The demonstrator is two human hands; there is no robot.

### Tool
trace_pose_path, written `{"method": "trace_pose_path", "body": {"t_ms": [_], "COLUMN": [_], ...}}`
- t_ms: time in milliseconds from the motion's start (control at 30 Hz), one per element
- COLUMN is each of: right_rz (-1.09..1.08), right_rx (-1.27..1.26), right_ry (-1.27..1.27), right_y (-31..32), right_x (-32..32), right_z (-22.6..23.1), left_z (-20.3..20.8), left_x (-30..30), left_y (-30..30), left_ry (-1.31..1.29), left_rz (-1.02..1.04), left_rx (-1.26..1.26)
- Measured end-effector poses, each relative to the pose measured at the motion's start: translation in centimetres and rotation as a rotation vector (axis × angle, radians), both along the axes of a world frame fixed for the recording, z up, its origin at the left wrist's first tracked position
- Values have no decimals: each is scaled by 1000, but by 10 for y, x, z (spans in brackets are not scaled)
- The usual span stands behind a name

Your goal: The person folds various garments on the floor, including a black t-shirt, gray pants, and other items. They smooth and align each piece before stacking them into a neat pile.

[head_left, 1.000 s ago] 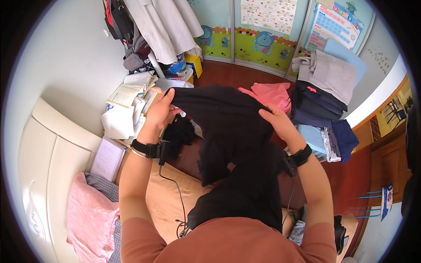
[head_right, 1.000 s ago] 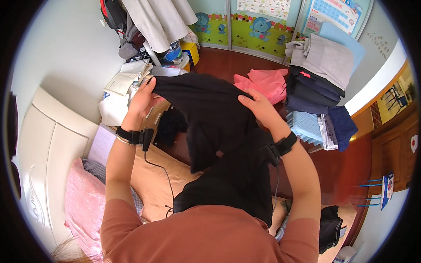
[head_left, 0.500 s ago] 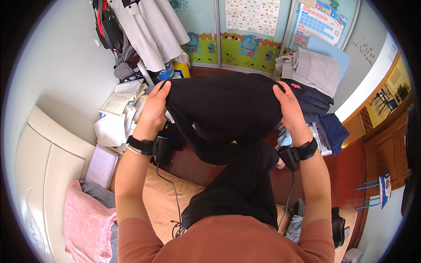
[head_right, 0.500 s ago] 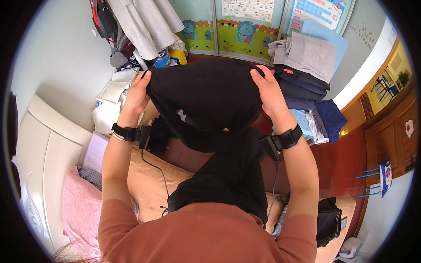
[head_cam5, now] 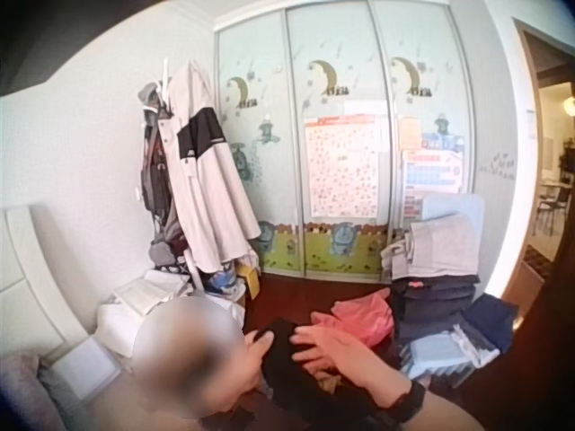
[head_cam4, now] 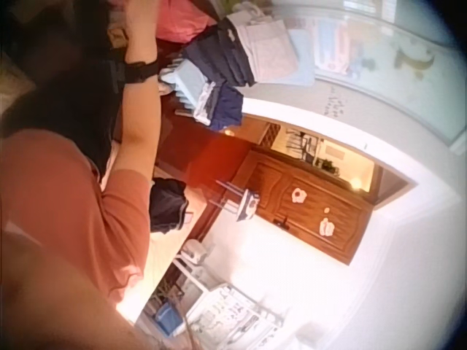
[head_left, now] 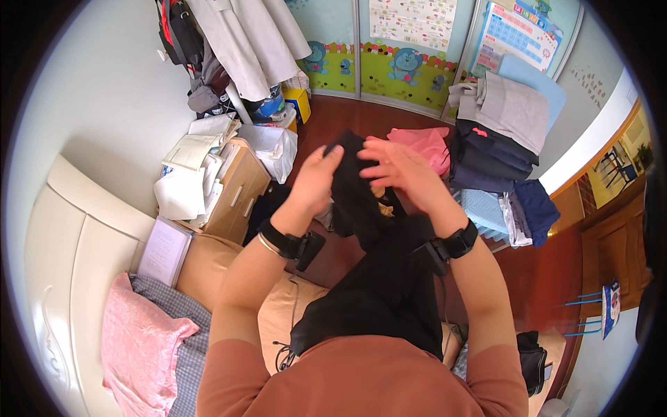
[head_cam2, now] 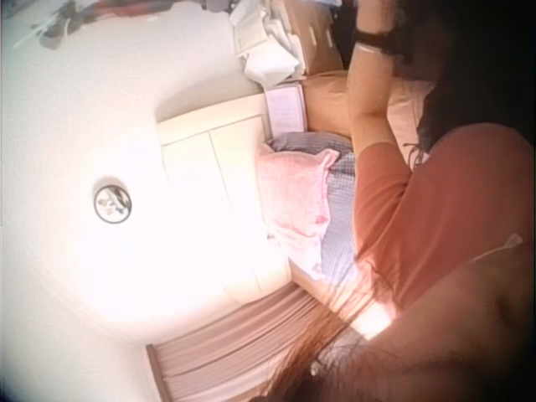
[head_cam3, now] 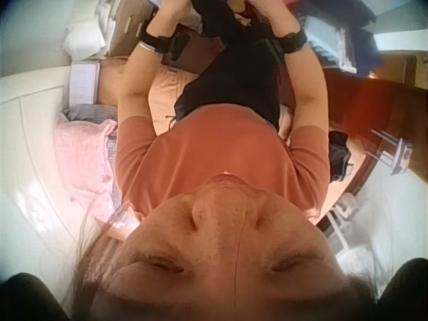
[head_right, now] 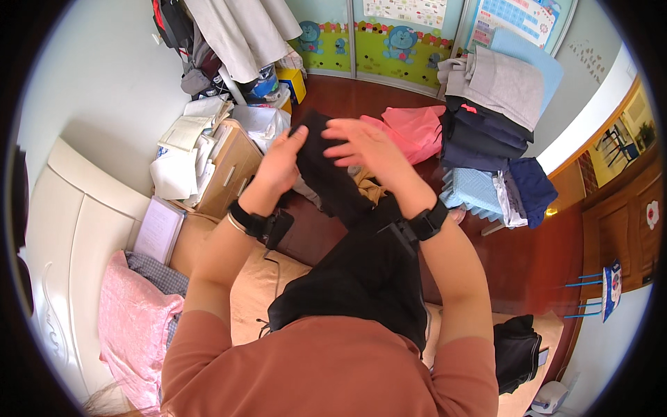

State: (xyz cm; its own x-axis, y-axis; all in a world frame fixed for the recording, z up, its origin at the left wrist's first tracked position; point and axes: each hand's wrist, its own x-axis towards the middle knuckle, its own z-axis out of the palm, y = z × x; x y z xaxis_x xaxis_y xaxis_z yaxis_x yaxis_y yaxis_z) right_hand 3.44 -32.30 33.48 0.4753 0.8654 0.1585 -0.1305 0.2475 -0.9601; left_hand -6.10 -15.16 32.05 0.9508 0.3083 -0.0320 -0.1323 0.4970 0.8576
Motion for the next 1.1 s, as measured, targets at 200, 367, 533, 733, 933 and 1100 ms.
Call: {"method": "trace_pose_path", "body": {"t_ms": [200, 367, 533, 733, 933, 1100], "right_rz": [-265, -340, -264, -183, -194, -152], "right_rx": [-161, -129, 101, 116, 31, 52], "right_ry": [-510, -596, 248, 73, 15, -37], "right_y": [4, 35, 25, 11, 3, -3], "right_x": [23, 8, 19, 14, 23, 28], "right_z": [-50, -76, -41, -5, 10, 15], "left_z": [37, 69, 73, 58, 59, 59], "left_x": [0, -9, -28, -41, -47, -48], "left_y": [31, 45, 79, 99, 100, 94], "left_ry": [-50, -93, -30, 30, 6, -20], "left_rz": [-104, -61, 117, 218, 146, 158], "left_rx": [115, 178, 445, 579, 577, 448]}}
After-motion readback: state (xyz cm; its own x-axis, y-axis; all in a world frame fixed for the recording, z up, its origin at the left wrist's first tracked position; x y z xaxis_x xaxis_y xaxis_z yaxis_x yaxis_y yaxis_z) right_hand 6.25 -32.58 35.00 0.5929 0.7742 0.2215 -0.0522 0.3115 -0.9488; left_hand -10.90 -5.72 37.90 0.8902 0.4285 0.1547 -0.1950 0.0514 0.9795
